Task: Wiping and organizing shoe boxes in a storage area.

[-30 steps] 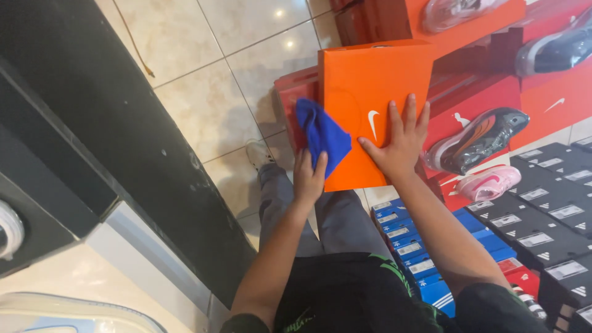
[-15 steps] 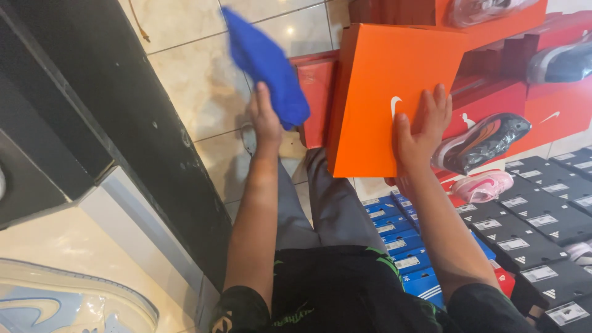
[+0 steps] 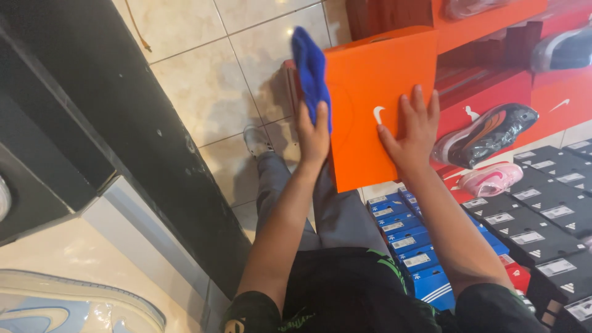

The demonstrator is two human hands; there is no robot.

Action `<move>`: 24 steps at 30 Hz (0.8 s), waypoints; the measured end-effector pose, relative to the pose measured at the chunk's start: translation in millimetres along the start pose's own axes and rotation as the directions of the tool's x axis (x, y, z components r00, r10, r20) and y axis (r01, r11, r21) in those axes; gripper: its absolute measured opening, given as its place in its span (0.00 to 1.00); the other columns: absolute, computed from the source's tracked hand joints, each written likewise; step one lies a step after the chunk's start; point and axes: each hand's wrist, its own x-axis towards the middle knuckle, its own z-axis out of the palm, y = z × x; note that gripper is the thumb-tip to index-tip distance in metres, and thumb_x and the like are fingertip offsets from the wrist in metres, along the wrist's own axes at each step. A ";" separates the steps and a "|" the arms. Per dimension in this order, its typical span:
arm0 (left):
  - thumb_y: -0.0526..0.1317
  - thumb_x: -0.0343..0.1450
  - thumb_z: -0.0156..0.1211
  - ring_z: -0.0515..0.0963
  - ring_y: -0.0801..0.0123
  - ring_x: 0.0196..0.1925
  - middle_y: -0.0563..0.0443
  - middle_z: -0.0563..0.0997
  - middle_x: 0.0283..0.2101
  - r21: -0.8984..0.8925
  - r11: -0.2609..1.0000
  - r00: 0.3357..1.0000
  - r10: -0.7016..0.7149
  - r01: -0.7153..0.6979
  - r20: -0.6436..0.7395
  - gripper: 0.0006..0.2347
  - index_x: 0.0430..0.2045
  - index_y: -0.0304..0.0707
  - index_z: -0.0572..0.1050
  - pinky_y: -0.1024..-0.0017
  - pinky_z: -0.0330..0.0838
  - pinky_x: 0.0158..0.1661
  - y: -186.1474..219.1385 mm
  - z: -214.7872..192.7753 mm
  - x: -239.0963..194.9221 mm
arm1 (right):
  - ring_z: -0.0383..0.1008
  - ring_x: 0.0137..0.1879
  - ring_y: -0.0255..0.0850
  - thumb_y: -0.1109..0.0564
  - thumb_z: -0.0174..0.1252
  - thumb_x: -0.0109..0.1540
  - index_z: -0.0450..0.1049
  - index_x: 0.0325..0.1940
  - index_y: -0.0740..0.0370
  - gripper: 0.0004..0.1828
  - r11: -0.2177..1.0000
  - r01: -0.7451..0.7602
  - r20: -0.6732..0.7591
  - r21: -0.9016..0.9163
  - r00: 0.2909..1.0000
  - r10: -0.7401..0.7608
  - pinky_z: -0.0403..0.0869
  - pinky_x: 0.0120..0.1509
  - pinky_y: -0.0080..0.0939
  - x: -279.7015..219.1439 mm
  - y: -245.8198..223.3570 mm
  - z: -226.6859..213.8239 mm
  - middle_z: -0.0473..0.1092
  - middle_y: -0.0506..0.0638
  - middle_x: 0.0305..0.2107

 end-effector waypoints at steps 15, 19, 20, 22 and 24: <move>0.40 0.76 0.59 0.68 0.61 0.65 0.40 0.67 0.67 -0.442 0.885 0.989 0.135 -0.149 -0.063 0.23 0.66 0.37 0.61 0.59 0.63 0.66 -106.5 -16.0 -109.3 | 0.47 0.77 0.70 0.41 0.56 0.65 0.70 0.67 0.65 0.33 0.928 0.089 -0.039 0.363 0.996 -0.081 0.46 0.79 0.72 -18.0 18.3 -17.2 0.58 0.66 0.69; 0.50 0.73 0.63 0.78 0.59 0.57 0.42 0.74 0.61 -0.412 0.911 0.915 0.161 0.007 0.370 0.30 0.66 0.36 0.60 0.61 0.74 0.57 -47.7 8.1 -111.6 | 0.38 0.82 0.47 0.30 0.41 0.69 0.53 0.77 0.69 0.45 0.704 -0.216 0.226 0.676 0.971 0.081 0.38 0.84 0.49 -1.2 16.8 -42.0 0.47 0.60 0.76; 0.50 0.73 0.63 0.78 0.59 0.57 0.42 0.74 0.61 -0.413 0.911 0.915 0.163 0.005 0.370 0.30 0.66 0.36 0.60 0.61 0.74 0.57 -31.2 38.4 -104.7 | 0.38 0.82 0.47 0.30 0.41 0.69 0.53 0.77 0.69 0.45 0.704 -0.214 0.224 0.677 0.971 0.080 0.38 0.84 0.49 1.0 19.1 -47.0 0.47 0.60 0.76; 0.36 0.65 0.70 0.81 0.48 0.53 0.36 0.80 0.53 -0.438 0.599 0.635 0.769 -0.671 0.079 0.03 0.26 0.46 0.80 0.50 0.71 0.59 1.6 100.2 -91.4 | 0.42 0.79 0.48 0.33 0.44 0.67 0.52 0.78 0.68 0.45 0.618 -0.251 0.249 0.745 0.964 0.091 0.42 0.81 0.49 4.4 24.5 -57.7 0.49 0.60 0.74; 0.43 0.70 0.62 0.72 0.45 0.66 0.34 0.69 0.63 -0.386 0.710 0.682 0.693 -0.588 0.234 0.17 0.48 0.36 0.66 0.52 0.65 0.70 94.2 103.1 -77.0 | 0.45 0.77 0.48 0.35 0.45 0.65 0.51 0.78 0.67 0.46 0.546 -0.278 0.266 0.790 0.958 0.105 0.45 0.78 0.49 5.6 30.4 -67.8 0.50 0.61 0.73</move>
